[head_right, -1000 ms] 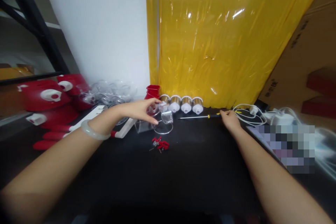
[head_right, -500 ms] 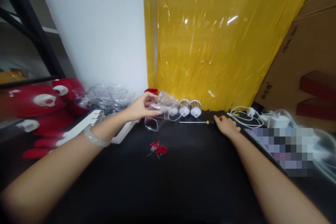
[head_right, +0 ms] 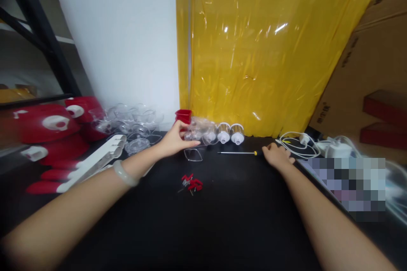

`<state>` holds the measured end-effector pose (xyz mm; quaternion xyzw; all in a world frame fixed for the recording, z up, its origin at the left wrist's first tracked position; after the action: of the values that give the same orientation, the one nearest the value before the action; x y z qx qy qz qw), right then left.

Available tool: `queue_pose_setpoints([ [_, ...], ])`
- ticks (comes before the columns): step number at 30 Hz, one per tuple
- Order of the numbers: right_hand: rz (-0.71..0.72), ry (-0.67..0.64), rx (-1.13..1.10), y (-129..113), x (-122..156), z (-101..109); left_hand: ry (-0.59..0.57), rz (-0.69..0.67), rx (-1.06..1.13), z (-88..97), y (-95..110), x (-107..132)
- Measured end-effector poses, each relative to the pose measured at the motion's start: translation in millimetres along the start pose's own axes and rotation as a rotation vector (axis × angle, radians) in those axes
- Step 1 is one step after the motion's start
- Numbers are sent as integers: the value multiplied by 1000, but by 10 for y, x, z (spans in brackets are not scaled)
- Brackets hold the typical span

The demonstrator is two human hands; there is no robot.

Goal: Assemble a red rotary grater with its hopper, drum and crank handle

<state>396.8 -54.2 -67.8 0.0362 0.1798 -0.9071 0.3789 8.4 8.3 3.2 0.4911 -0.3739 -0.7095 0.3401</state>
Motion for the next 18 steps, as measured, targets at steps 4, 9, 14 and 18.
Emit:
queue_pose_setpoints([
  [4,-28,-44,8,-21,16,22,-13,-10,-14,-12,-67,4],
  [9,-10,-12,-8,-35,40,57,-64,-6,-43,-3,-73,12],
  [14,27,41,-36,-39,49,72,-75,-15,-120,47,-32,-13],
  [18,74,86,-38,-12,11,29,-106,-34,-153,88,-7,-42],
])
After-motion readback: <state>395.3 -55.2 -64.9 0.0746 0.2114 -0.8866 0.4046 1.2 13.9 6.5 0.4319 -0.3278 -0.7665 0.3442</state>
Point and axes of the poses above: each hand's wrist, its own x-axis away from the middle knuckle, its own z-axis out of the back of the hand, y = z × x, the point moved 2 cm from there along -x, towards the middle knuckle, and after that the axes turned 7 degrees about y, right-handed, at the moved point
